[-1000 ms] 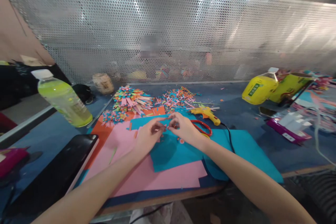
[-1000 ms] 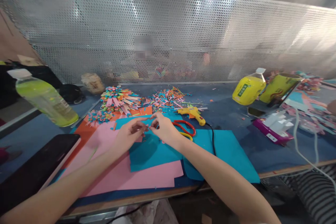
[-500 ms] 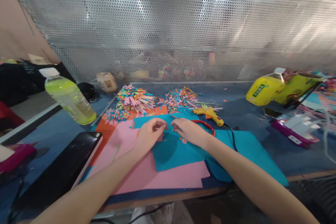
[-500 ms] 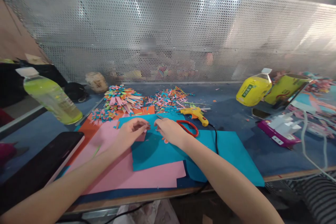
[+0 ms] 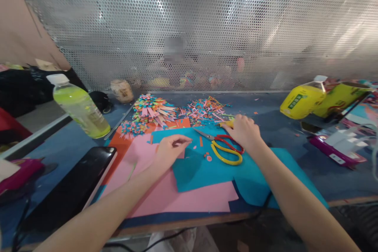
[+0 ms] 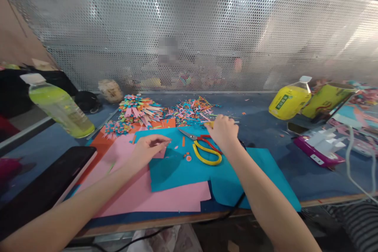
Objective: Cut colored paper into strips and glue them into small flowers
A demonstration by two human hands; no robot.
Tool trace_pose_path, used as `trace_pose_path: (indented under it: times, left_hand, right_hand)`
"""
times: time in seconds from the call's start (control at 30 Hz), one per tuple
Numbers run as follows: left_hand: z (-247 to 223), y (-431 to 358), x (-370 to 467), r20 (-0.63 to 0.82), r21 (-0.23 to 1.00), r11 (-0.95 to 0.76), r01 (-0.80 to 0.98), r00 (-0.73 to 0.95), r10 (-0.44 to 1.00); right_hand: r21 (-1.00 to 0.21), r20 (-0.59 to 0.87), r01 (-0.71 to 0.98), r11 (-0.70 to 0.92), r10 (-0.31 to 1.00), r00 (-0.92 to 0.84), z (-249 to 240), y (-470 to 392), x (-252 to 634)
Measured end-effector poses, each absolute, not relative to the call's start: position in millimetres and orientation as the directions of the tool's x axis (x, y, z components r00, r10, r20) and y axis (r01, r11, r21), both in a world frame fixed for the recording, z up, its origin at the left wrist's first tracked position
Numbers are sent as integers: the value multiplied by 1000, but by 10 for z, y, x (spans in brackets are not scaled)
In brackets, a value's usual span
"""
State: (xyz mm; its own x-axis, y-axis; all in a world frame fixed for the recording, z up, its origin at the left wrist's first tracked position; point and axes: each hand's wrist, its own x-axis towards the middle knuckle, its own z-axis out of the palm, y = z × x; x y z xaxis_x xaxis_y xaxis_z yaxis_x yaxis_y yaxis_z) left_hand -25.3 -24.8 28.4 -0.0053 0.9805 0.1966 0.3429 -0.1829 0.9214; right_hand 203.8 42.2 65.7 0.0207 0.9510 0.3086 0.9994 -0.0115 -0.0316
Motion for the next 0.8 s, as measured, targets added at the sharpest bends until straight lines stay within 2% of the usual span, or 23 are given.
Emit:
trace_pose_path:
  times: [0.07,0.2,0.33,0.47,0.53,0.63,0.7,0.8]
  left_hand:
    - [271,-243,-253,189,930,-175,323,-12,982]
    - [240,-236,-254,171,949,-163,269,-8,985]
    - [249,-243,-256,163,965,-148,217,-55,985]
    - [296,-261,-256,135,981,-121,152,-80,988]
    - [308,-264,-256,116,987,-105,120,-88,989]
    - [311,-261,-252,90,995,-86,49,-107,990]
    - [318,-260,-246,74,997,-72,18,-125,989]
    - [340,-262,-234,81,997,-82,1,-137,987]
  right_hand:
    - [-28,249,981,-193,949,194,588,512,2136]
    - [-74,77,969,-234,968,240,415,705,2259]
    - [-119,109,973,-197,972,210,347,825,2332]
    - [-161,208,974,-157,960,189,433,824,2353]
    - [-208,305,975,-74,943,136,502,771,2314]
    - [-286,546,923,256,835,-62,577,634,2187]
    - [-271,645,858,436,744,-174,594,529,2085]
    - [-212,718,801,560,645,-262,586,413,1973]
